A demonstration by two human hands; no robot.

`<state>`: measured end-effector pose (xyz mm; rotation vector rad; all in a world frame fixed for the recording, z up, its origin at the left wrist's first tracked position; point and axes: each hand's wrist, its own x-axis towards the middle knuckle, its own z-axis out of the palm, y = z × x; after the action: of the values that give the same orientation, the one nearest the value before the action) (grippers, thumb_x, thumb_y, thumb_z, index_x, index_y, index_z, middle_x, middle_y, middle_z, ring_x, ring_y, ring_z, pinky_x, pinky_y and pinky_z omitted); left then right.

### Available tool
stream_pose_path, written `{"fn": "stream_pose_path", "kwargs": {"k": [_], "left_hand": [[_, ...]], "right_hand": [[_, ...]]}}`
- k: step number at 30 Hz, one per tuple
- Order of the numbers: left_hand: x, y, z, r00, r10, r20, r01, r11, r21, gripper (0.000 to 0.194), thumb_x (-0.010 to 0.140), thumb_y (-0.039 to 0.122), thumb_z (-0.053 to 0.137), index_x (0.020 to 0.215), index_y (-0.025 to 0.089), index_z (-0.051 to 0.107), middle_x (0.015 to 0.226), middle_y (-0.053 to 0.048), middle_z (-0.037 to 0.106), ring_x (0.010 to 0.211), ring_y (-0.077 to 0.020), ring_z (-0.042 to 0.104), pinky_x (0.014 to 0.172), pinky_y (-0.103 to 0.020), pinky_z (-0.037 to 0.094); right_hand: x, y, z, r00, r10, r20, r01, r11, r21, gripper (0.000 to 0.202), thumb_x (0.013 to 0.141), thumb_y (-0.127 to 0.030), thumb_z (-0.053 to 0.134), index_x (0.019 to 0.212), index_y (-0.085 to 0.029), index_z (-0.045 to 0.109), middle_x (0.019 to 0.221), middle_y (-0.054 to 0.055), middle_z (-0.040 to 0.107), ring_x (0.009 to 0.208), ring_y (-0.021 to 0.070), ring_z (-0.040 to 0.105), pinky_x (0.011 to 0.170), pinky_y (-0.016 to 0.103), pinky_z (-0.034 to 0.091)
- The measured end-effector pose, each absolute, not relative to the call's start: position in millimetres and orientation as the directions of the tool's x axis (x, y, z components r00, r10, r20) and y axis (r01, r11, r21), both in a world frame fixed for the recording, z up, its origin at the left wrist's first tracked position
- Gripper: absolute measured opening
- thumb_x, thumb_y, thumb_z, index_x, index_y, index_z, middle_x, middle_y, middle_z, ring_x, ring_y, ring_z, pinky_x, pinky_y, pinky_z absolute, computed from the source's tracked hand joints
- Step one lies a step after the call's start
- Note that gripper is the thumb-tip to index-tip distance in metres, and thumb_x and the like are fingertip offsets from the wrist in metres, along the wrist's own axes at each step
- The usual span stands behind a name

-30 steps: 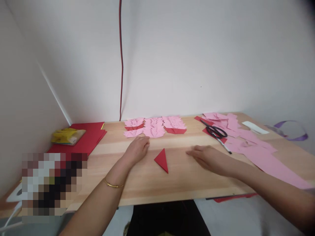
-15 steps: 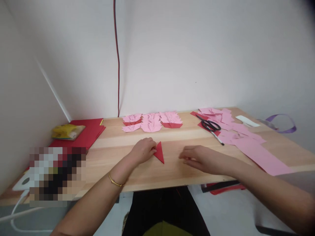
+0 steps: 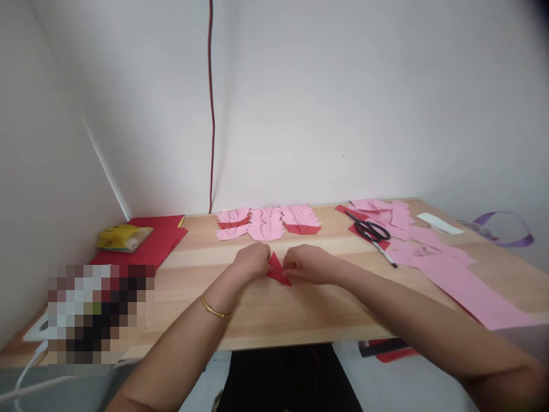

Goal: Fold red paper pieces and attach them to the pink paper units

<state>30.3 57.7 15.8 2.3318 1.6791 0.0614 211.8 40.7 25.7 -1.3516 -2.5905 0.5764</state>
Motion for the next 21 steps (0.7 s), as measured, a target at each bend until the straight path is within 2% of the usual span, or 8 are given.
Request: {"fn": "stream_pose_path", "kwargs": {"k": [4,7,9,12,15,19,21], "left_hand": [[35,67,10,0.362,0.93,-0.064,0.87,-0.312,0.381,0.007,0.057,0.021,0.066,0.057,0.019,0.06,0.055,-0.002,0.057,0.051,-0.0146,0.051,0.049,-0.023,0.032],[32,69,3,0.428,0.9,-0.083,0.806,-0.338,0.486,0.004,0.061,0.022,0.062,0.057,0.02,0.062,0.054,0.0,0.058,0.051,-0.0134,0.05,0.049,-0.023,0.031],[29,71,-1,0.461,0.883,-0.087,0.782,-0.358,0.51,0.004,0.062,0.02,0.059,0.061,0.021,0.063,0.06,0.0,0.061,0.056,-0.0141,0.052,0.051,-0.023,0.031],[26,72,-5,0.46,0.887,-0.03,0.769,-0.381,0.513,0.008,0.063,0.02,0.057,0.068,0.021,0.063,0.07,0.0,0.064,0.065,-0.0158,0.054,0.055,-0.024,0.033],[26,74,-9,0.412,0.911,0.022,0.775,-0.362,0.518,0.008,0.065,0.024,0.058,0.071,0.02,0.061,0.075,-0.001,0.063,0.069,-0.0163,0.054,0.057,-0.025,0.034],[27,75,-11,0.432,0.902,-0.009,0.721,-0.339,0.605,0.014,0.065,0.028,0.061,0.076,0.02,0.062,0.075,-0.001,0.062,0.066,-0.0152,0.053,0.056,-0.024,0.034],[28,75,-11,0.488,0.872,-0.035,0.668,-0.347,0.658,0.012,0.068,0.027,0.06,0.076,0.019,0.063,0.072,0.0,0.062,0.065,-0.0146,0.053,0.056,-0.024,0.035]], "right_hand": [[205,64,12,-0.531,0.846,-0.049,0.762,0.452,-0.463,0.017,0.072,-0.033,0.062,0.079,-0.018,0.065,0.076,0.004,0.065,0.066,0.0147,0.055,0.055,0.023,0.033],[204,67,-2,-0.485,0.875,0.005,0.751,0.419,-0.51,0.029,0.069,-0.038,0.066,0.09,-0.018,0.062,0.081,0.004,0.062,0.068,0.0149,0.052,0.057,0.023,0.033],[206,65,-9,-0.525,0.849,0.05,0.715,0.472,-0.516,0.031,0.07,-0.034,0.066,0.096,-0.019,0.06,0.087,0.004,0.059,0.074,0.0158,0.052,0.062,0.024,0.035],[209,63,-10,-0.594,0.799,0.089,0.68,0.559,-0.475,0.025,0.072,-0.03,0.065,0.093,-0.018,0.06,0.091,0.006,0.056,0.084,0.0182,0.05,0.071,0.027,0.036],[211,64,-6,-0.617,0.782,0.089,0.665,0.579,-0.471,0.022,0.069,-0.027,0.067,0.085,-0.016,0.057,0.092,0.007,0.054,0.09,0.0201,0.047,0.075,0.029,0.037],[215,67,-3,-0.611,0.791,0.038,0.667,0.54,-0.513,0.024,0.061,-0.025,0.072,0.073,-0.016,0.053,0.086,0.005,0.054,0.085,0.019,0.047,0.07,0.027,0.036],[217,67,-4,-0.595,0.804,-0.003,0.666,0.491,-0.561,0.021,0.063,-0.024,0.069,0.071,-0.017,0.051,0.08,0.003,0.055,0.078,0.0164,0.048,0.065,0.025,0.035]]}}
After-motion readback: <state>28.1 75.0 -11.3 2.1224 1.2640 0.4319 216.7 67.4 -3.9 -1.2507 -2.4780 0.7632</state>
